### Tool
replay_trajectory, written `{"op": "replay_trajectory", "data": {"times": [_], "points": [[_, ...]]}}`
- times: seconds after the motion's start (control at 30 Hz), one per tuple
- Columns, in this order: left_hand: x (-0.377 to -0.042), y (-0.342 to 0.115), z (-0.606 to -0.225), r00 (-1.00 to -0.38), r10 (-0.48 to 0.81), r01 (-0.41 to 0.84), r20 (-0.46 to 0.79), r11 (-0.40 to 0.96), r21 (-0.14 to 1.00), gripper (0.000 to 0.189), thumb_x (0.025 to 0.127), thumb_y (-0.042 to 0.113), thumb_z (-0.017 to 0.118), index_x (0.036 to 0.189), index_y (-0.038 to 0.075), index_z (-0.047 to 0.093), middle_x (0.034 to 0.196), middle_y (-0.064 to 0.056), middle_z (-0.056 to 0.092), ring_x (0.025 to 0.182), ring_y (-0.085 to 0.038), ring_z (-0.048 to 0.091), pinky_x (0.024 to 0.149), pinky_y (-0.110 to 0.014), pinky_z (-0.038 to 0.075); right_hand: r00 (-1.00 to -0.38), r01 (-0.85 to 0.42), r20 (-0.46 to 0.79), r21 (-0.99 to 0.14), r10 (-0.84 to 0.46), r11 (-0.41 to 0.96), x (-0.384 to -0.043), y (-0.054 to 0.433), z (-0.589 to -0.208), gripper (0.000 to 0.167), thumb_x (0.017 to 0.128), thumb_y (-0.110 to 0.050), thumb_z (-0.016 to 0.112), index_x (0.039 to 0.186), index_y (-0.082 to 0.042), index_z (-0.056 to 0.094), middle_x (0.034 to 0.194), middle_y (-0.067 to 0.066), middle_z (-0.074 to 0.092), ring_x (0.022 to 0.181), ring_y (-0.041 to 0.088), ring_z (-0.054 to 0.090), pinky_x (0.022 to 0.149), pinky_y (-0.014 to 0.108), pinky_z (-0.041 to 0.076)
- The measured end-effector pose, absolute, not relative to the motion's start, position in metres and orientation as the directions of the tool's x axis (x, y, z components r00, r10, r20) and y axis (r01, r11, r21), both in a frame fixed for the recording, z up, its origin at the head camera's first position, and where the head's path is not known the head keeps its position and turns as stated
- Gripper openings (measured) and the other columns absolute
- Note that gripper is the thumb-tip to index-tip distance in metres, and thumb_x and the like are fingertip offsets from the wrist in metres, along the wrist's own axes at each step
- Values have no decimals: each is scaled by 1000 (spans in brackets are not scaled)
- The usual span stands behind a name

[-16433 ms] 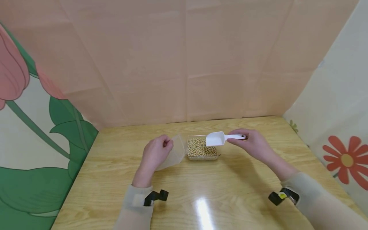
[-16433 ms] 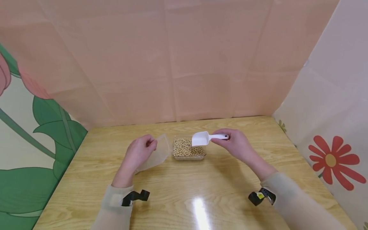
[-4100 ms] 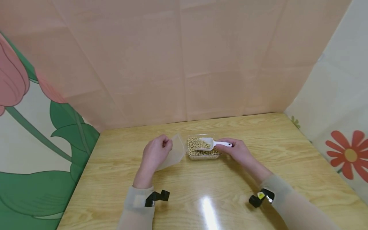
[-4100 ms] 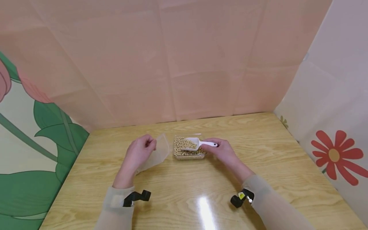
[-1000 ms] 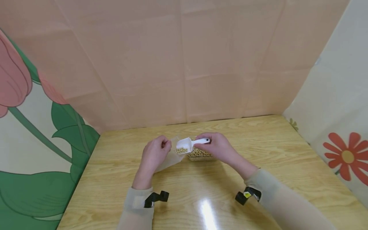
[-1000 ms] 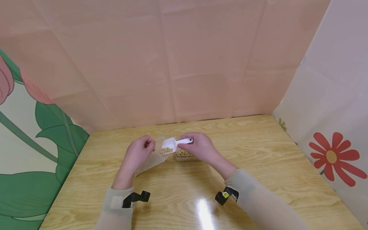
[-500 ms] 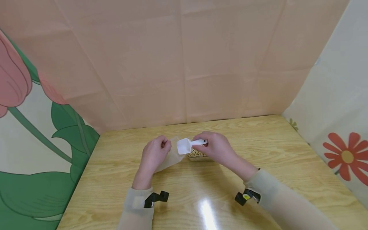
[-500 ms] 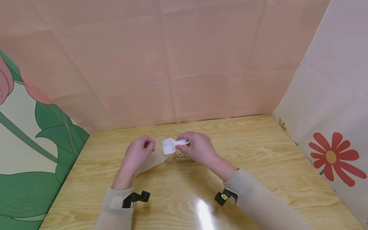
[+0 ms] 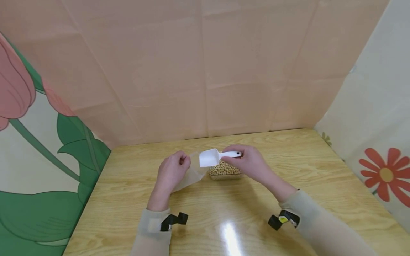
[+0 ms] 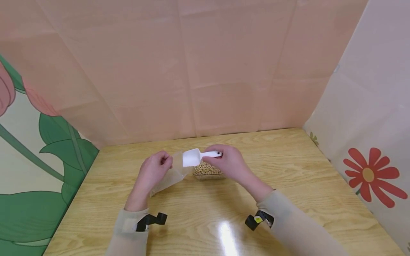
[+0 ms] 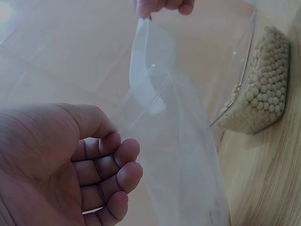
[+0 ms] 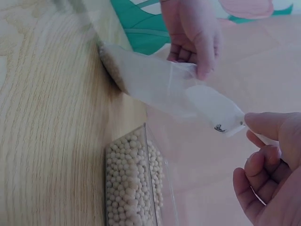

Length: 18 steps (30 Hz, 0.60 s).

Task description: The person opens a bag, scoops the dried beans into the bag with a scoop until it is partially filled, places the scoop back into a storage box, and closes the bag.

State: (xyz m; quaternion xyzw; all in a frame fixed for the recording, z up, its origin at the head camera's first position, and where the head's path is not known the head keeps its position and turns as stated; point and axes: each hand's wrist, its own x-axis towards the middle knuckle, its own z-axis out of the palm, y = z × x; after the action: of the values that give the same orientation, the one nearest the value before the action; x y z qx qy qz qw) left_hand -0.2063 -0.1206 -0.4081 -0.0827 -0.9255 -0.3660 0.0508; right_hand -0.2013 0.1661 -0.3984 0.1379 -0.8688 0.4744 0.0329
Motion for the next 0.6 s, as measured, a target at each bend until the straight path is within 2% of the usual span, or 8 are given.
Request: {"op": "replay_trajectory", "data": {"times": [0.23, 0.47, 0.6], "points": [[-206, -121, -407, -980, 122, 195, 155, 716, 671, 19, 109, 19, 62, 97, 11, 73, 80, 0, 64, 68, -19, 56, 66, -36, 46, -986, -161, 111, -846, -127, 508, -197, 195, -395, 35, 96, -37, 88, 121, -12, 84, 123, 12, 78, 83, 21, 66, 65, 30, 53], [-205, -121, -407, -980, 129, 200, 154, 710, 675, 20, 110, 19, 61, 97, 10, 74, 79, 0, 64, 66, -19, 55, 65, -36, 45, -989, -145, 107, -840, -103, 523, -195, 219, -395, 36, 98, -39, 87, 122, -12, 83, 112, 9, 79, 84, 22, 65, 66, 30, 53], [-205, -121, -407, -979, 131, 204, 158, 708, 676, 20, 110, 19, 61, 97, 10, 74, 78, 0, 64, 66, -19, 55, 65, -36, 45, -989, -143, 104, -829, -103, 541, -194, 231, -397, 38, 99, -40, 86, 123, -12, 83, 112, 8, 79, 85, 22, 66, 68, 30, 54]]}}
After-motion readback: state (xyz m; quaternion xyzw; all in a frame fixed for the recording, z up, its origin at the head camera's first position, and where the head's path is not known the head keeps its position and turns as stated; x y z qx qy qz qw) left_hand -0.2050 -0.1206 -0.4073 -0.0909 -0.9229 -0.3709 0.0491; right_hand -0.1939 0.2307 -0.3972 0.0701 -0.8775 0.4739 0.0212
